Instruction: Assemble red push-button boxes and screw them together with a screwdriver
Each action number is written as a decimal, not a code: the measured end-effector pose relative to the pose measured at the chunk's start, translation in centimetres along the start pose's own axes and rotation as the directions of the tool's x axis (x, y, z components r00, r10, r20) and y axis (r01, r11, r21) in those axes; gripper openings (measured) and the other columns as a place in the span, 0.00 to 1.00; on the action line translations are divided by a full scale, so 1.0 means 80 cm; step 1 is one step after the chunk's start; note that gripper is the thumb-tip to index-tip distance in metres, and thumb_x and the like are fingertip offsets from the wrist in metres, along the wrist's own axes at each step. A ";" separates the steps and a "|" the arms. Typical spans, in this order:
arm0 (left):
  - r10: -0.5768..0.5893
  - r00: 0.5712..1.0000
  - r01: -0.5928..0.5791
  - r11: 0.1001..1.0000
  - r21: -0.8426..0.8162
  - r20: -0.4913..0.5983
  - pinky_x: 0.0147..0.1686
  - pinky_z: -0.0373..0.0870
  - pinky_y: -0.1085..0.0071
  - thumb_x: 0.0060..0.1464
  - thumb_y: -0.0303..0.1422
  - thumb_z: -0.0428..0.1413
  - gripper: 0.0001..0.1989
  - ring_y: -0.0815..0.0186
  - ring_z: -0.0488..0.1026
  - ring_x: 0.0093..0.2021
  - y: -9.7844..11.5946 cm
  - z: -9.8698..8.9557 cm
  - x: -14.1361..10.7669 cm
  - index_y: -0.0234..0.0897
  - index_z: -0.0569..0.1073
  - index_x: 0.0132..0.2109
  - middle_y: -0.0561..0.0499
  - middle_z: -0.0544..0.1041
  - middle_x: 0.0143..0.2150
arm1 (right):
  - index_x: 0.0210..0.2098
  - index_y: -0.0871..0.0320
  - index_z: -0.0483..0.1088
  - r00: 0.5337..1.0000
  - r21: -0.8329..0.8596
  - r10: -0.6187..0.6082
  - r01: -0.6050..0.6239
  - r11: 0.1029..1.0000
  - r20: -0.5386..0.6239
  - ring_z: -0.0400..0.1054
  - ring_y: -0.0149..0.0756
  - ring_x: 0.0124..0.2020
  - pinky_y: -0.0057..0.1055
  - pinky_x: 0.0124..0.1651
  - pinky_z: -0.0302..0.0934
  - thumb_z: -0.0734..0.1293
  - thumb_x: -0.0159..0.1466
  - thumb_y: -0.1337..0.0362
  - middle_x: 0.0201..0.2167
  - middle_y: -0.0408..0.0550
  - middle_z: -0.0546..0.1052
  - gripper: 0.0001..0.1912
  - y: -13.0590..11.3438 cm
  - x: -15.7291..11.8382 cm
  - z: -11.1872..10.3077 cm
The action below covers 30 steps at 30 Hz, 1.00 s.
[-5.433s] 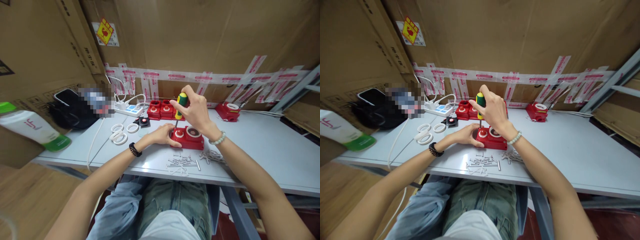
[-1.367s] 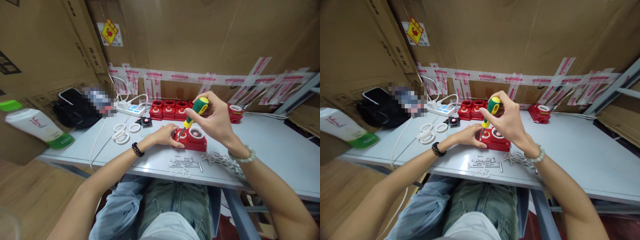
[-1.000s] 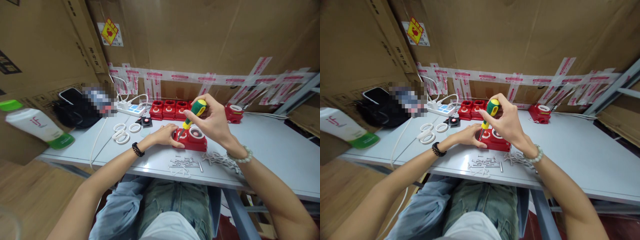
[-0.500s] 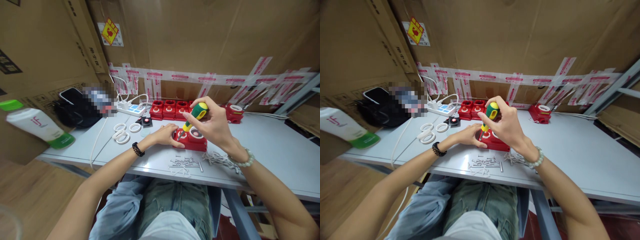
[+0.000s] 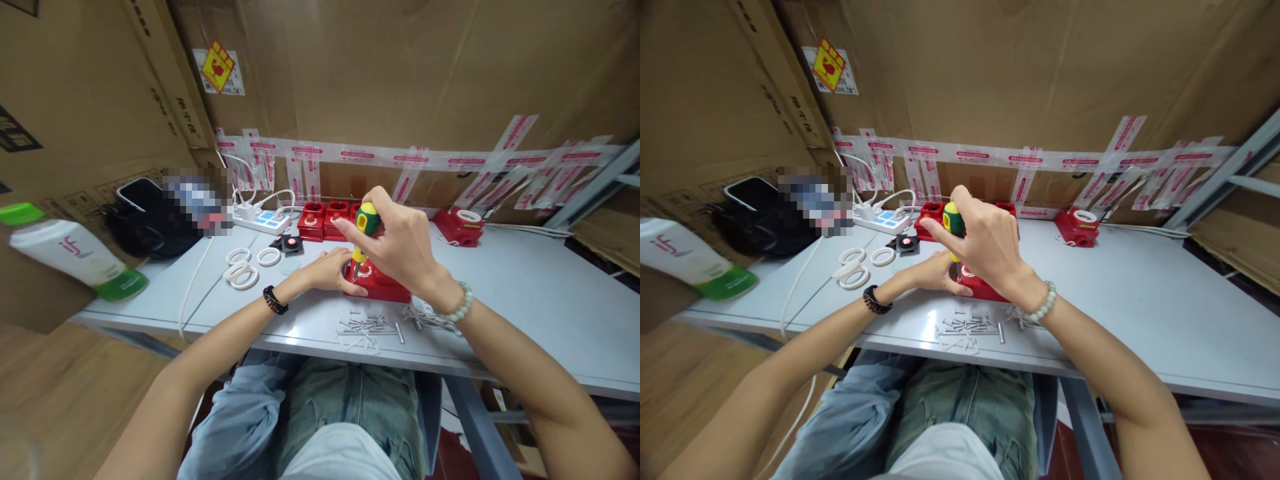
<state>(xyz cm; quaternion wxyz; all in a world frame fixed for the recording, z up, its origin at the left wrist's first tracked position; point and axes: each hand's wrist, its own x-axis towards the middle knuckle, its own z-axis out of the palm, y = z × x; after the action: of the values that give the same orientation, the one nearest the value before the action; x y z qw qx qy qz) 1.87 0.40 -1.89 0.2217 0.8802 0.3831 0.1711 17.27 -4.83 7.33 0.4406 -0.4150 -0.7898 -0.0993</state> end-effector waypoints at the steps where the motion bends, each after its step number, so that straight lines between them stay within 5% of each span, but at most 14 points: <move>1: -0.009 1.000 0.009 1.000 0.000 0.017 0.54 0.67 0.48 0.43 0.53 0.65 0.39 0.44 0.68 0.57 0.001 0.000 0.000 0.39 0.67 0.58 0.40 0.71 0.58 | 0.37 0.55 0.64 1.000 0.059 0.003 -0.004 0.998 0.025 0.61 0.32 0.24 0.31 0.29 0.53 0.63 0.65 0.49 0.24 0.42 0.69 0.15 0.001 0.001 -0.001; 5: -0.027 0.999 0.026 1.000 0.016 0.042 0.56 0.65 0.47 0.43 0.55 0.64 0.41 0.42 0.65 0.60 0.004 -0.002 0.001 0.37 0.65 0.59 0.37 0.69 0.61 | 0.47 0.52 0.62 0.970 0.449 -0.014 -0.100 0.888 0.243 0.67 0.32 0.29 0.30 0.32 0.60 0.57 0.69 0.60 0.32 0.42 0.73 0.09 0.006 0.006 -0.004; 7: -0.034 0.998 0.032 0.999 0.033 0.047 0.56 0.64 0.46 0.42 0.55 0.64 0.42 0.41 0.66 0.60 0.005 -0.003 0.000 0.36 0.65 0.59 0.37 0.69 0.60 | 0.48 0.52 0.62 0.960 0.516 -0.021 -0.131 0.846 0.279 0.67 0.30 0.28 0.29 0.30 0.60 0.58 0.69 0.59 0.32 0.41 0.73 0.09 0.009 0.008 -0.004; 11: -0.043 0.998 0.040 0.997 0.059 0.046 0.56 0.64 0.46 0.43 0.56 0.63 0.38 0.42 0.67 0.58 0.007 -0.003 0.000 0.38 0.67 0.55 0.39 0.70 0.58 | 0.41 0.54 0.68 0.989 0.291 0.031 -0.073 0.954 0.147 0.60 0.28 0.22 0.29 0.29 0.55 0.63 0.66 0.54 0.22 0.38 0.67 0.11 0.013 0.011 0.002; 14: -0.053 0.997 0.049 0.997 0.066 0.048 0.54 0.64 0.47 0.43 0.56 0.63 0.35 0.42 0.66 0.58 0.005 -0.001 0.000 0.38 0.69 0.51 0.39 0.71 0.57 | 0.48 0.55 0.68 0.987 0.118 0.041 -0.060 0.991 0.156 0.55 0.29 0.19 0.31 0.29 0.51 0.61 0.66 0.57 0.17 0.35 0.62 0.14 0.017 0.014 -0.001; 18: -0.059 0.997 0.056 0.997 0.060 0.048 0.53 0.64 0.47 0.42 0.58 0.62 0.35 0.42 0.67 0.57 0.003 -0.001 0.001 0.37 0.69 0.50 0.39 0.72 0.54 | 0.54 0.55 0.64 0.939 0.258 -0.020 -0.074 0.963 0.343 0.57 0.29 0.21 0.30 0.30 0.54 0.58 0.64 0.68 0.23 0.37 0.68 0.19 0.024 0.018 -0.018; 21: -0.051 0.997 0.049 0.998 0.036 0.059 0.53 0.65 0.49 0.43 0.57 0.62 0.37 0.42 0.67 0.57 0.004 -0.002 0.001 0.36 0.68 0.53 0.39 0.72 0.56 | 0.52 0.55 0.65 0.921 0.352 -0.097 -0.046 0.935 0.378 0.61 0.28 0.25 0.28 0.32 0.55 0.62 0.65 0.65 0.32 0.41 0.73 0.16 0.023 0.018 -0.027; 27: -0.044 0.998 0.041 0.998 0.055 0.051 0.56 0.61 0.46 0.43 0.57 0.62 0.38 0.42 0.64 0.60 0.003 -0.001 0.001 0.38 0.67 0.55 0.38 0.69 0.60 | 0.47 0.58 0.70 0.967 0.023 0.049 -0.056 0.998 0.251 0.55 0.29 0.21 0.30 0.31 0.51 0.63 0.66 0.53 0.19 0.38 0.65 0.17 0.012 0.016 -0.026; 30: -0.041 0.998 0.038 0.997 0.060 0.049 0.55 0.63 0.46 0.43 0.57 0.62 0.39 0.42 0.66 0.58 0.002 0.000 0.002 0.37 0.67 0.55 0.38 0.70 0.59 | 0.53 0.57 0.67 0.940 0.113 0.019 -0.061 0.992 0.340 0.55 0.28 0.21 0.30 0.32 0.52 0.59 0.67 0.61 0.22 0.38 0.67 0.16 0.014 0.017 -0.033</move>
<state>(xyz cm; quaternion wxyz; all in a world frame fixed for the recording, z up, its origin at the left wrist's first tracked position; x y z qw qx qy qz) 2.04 0.44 -1.81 0.2085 0.8827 0.3996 0.1329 19.32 -4.71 9.72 0.3252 -0.4143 -0.8495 0.0308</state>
